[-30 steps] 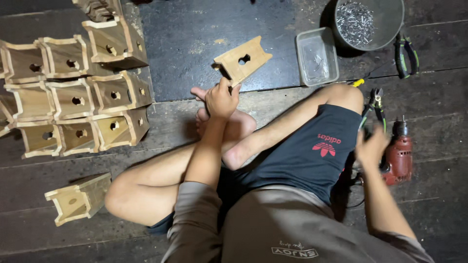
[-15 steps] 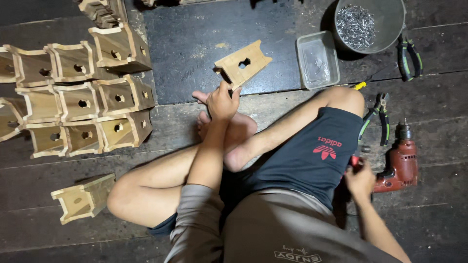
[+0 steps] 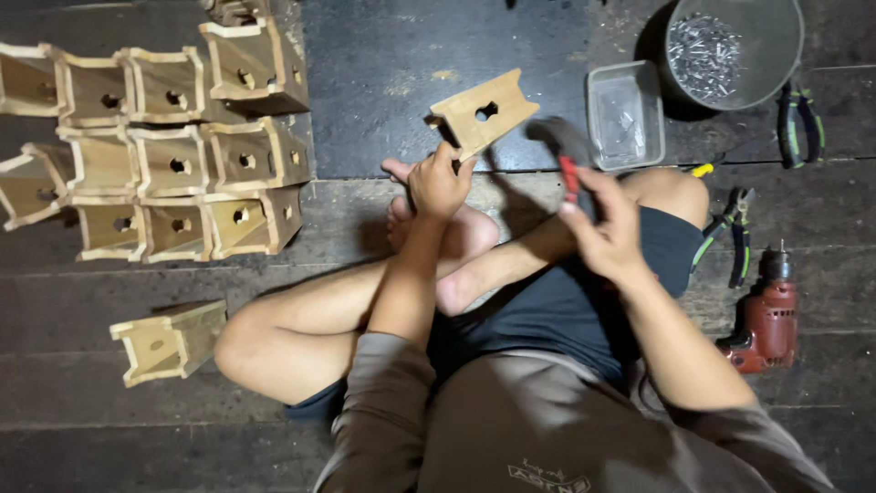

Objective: The person assembles small wooden components by aligning pieces, securing them with a hammer and nails, and then using a power drill to create a hole in one face of each assembly.

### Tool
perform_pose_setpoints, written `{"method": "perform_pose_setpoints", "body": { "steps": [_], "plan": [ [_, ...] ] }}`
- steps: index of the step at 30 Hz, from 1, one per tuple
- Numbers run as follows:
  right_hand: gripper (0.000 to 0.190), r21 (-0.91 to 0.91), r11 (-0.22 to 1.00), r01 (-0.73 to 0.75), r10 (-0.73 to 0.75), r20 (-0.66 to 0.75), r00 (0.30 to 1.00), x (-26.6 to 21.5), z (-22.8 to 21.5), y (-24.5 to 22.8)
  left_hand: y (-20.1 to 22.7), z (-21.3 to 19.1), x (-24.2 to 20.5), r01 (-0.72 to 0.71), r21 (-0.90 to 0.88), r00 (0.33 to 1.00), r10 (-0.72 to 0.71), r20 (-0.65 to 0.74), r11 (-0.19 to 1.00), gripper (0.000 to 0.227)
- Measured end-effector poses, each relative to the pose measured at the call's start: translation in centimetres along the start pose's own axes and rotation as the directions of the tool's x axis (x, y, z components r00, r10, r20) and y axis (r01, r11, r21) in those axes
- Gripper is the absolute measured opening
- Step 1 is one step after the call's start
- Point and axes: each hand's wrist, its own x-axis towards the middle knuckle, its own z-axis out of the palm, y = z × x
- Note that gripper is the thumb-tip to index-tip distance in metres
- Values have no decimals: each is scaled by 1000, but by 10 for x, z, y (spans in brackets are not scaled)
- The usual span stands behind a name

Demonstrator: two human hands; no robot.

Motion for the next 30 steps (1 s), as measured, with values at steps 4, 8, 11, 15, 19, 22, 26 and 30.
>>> {"method": "perform_pose_setpoints", "body": {
  "steps": [4,8,11,15,19,22,26,30],
  "plan": [
    [43,18,998,54,-56,91,994,20,46,5,-47,62,-6,-11,34,1000,11,-8,999,22],
    [42,1,1000,-15,15,149,989,27,46,0,0,-7,4,-28,-19,1000,28,0,999,22],
    [43,7,1000,13,-14,58,998,28,41,-8,20,-38,6,-48,-14,999,48,-12,999,22],
    [38,53,999,12,-16,81,997,30,59,-9,-31,37,-3,-51,67,996,56,-67,996,19],
    [41,50,998,-46,36,194,980,39,58,3,-41,60,8,-27,103,995,36,-91,994,20],
    [39,108,994,-7,-6,127,992,34,47,-11,10,-18,1,-20,93,999,24,-43,995,14],
    [43,118,990,75,-76,5,997,34,49,3,48,-69,13,-39,-14,999,39,-37,999,21],
    [41,155,982,-111,86,160,983,26,66,34,10,-12,12,-7,-19,999,6,-37,1000,27]
  ]
}}
